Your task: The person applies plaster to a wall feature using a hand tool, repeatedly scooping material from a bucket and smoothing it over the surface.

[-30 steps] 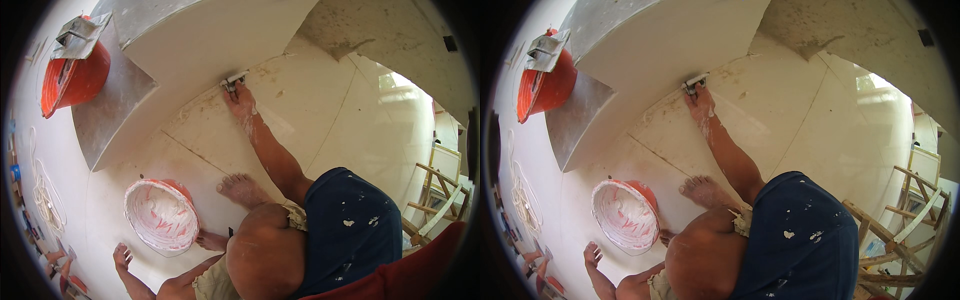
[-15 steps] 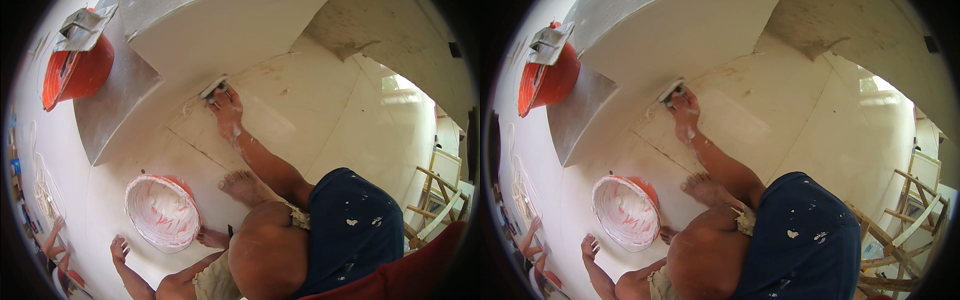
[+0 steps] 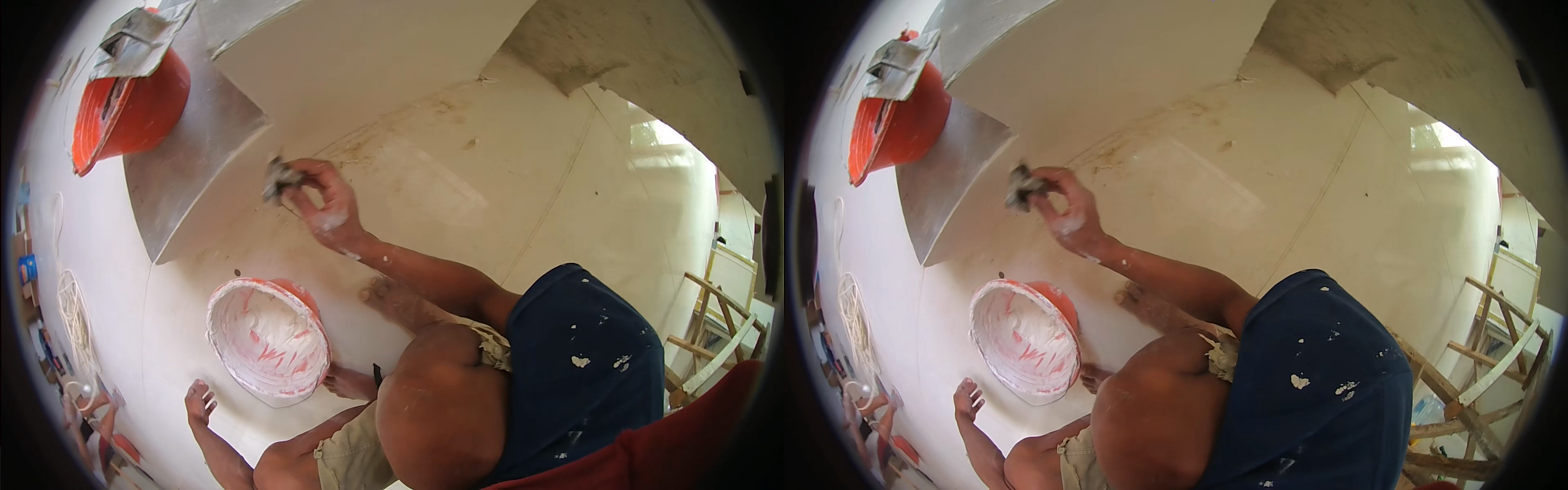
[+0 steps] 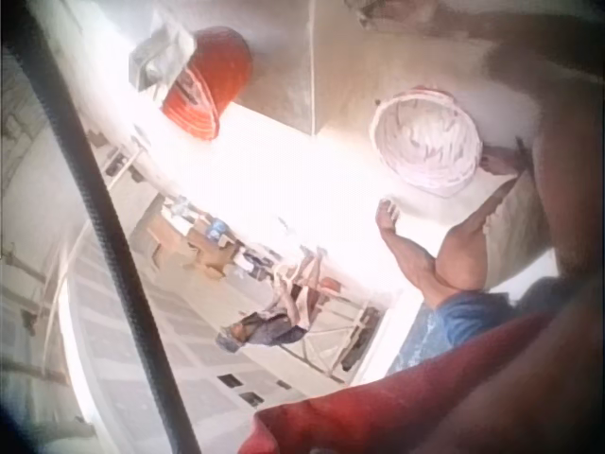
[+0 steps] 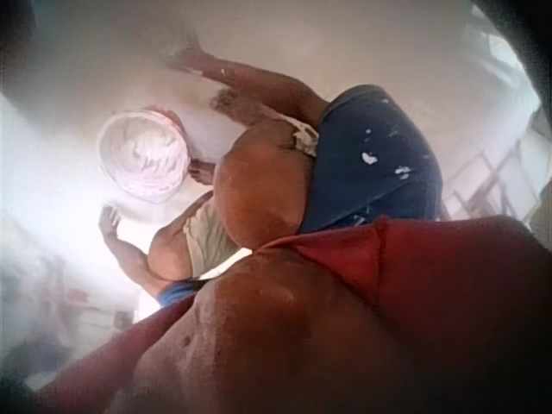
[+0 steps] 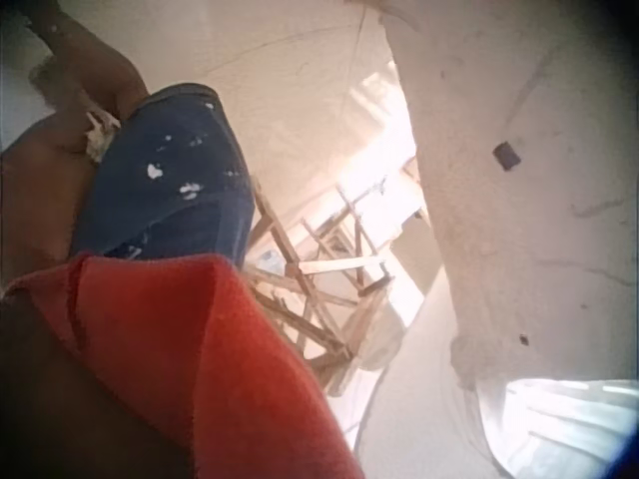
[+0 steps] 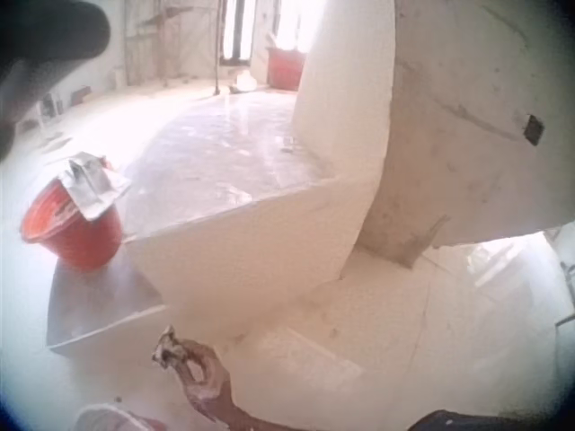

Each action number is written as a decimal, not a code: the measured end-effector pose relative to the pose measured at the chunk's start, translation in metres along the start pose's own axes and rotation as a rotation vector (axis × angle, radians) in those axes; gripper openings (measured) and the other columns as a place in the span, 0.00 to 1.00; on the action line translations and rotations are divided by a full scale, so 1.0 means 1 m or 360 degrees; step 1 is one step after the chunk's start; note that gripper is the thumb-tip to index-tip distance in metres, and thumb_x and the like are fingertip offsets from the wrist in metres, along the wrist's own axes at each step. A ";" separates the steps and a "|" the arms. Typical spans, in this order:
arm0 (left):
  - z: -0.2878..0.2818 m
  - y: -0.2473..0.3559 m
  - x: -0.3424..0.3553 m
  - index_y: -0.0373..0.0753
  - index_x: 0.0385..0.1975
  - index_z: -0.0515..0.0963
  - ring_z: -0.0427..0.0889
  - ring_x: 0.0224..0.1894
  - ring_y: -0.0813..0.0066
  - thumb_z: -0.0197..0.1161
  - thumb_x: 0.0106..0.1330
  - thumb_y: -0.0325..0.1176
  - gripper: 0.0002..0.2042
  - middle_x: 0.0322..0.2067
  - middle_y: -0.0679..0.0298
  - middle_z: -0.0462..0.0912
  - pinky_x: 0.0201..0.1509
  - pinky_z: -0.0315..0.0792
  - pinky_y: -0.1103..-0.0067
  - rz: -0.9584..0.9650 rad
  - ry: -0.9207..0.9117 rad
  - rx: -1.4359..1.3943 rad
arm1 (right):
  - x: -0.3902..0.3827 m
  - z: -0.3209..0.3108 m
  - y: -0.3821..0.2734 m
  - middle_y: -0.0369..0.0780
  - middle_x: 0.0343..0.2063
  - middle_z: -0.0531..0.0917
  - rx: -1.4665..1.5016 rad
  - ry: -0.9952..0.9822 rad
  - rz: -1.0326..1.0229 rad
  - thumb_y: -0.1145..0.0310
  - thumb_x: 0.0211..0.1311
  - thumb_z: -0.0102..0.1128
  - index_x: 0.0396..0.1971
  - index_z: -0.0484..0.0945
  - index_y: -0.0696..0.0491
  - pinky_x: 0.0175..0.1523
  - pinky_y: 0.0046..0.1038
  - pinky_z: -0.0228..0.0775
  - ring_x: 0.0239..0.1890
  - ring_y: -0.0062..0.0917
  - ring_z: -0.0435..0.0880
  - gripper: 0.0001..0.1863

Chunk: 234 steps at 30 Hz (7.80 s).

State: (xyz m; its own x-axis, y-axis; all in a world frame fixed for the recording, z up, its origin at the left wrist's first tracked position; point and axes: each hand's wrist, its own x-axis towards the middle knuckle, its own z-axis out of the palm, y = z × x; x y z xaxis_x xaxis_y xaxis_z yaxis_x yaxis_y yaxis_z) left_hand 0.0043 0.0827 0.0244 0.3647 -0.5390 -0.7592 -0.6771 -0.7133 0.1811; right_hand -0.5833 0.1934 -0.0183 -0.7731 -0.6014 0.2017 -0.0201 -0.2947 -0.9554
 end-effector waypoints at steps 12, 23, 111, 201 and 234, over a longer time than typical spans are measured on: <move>-0.011 -0.019 0.010 0.47 0.66 0.66 0.76 0.46 0.70 0.59 0.68 0.45 0.27 0.51 0.67 0.76 0.42 0.75 0.71 -0.0032 -0.0041 0.0002 | 0.026 0.007 0.051 0.37 0.45 0.78 0.0836 0.0467 0.0889 0.76 0.63 0.62 0.56 0.65 0.53 0.55 0.30 0.76 0.45 0.23 0.80 0.23; -0.011 -0.010 0.006 0.46 0.67 0.64 0.76 0.49 0.69 0.60 0.68 0.46 0.29 0.54 0.66 0.76 0.45 0.74 0.70 0.0041 0.0006 -0.0001 | 0.004 -0.015 0.074 0.36 0.44 0.79 0.1003 0.0931 0.0945 0.73 0.66 0.60 0.55 0.69 0.50 0.51 0.28 0.76 0.45 0.22 0.80 0.19; -0.017 -0.016 0.014 0.45 0.65 0.67 0.78 0.46 0.67 0.65 0.63 0.49 0.32 0.51 0.65 0.77 0.44 0.75 0.69 0.0094 -0.0039 0.0037 | 0.061 -0.064 -0.017 0.34 0.44 0.83 -0.1191 -0.0858 -0.1008 0.73 0.47 0.71 0.47 0.82 0.42 0.50 0.35 0.71 0.43 0.32 0.80 0.23; 0.269 -0.013 -0.148 0.30 0.56 0.68 0.73 0.57 0.64 0.54 0.72 0.40 0.21 0.53 0.54 0.74 0.61 0.69 0.68 0.0395 0.0520 -0.2406 | 0.208 0.309 -0.081 0.45 0.37 0.88 -0.2882 -0.2970 -0.0824 0.59 0.48 0.66 0.41 0.85 0.57 0.48 0.29 0.78 0.38 0.32 0.88 0.21; 0.272 -0.017 -0.147 0.32 0.55 0.69 0.74 0.56 0.64 0.56 0.71 0.40 0.20 0.53 0.55 0.75 0.61 0.70 0.69 0.0368 0.0538 -0.2477 | 0.195 0.295 0.060 0.45 0.36 0.86 -0.2772 -0.3474 -0.0997 0.59 0.50 0.65 0.38 0.85 0.54 0.51 0.37 0.76 0.43 0.38 0.85 0.17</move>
State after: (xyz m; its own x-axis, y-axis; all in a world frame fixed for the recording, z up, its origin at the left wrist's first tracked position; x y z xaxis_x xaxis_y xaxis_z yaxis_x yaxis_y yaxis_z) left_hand -0.2118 0.2959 -0.0372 0.6122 -0.6134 -0.4990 0.4634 -0.2330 0.8550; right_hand -0.5483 -0.1603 0.0271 0.4634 -0.4595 -0.7577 -0.6531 -0.7550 0.0585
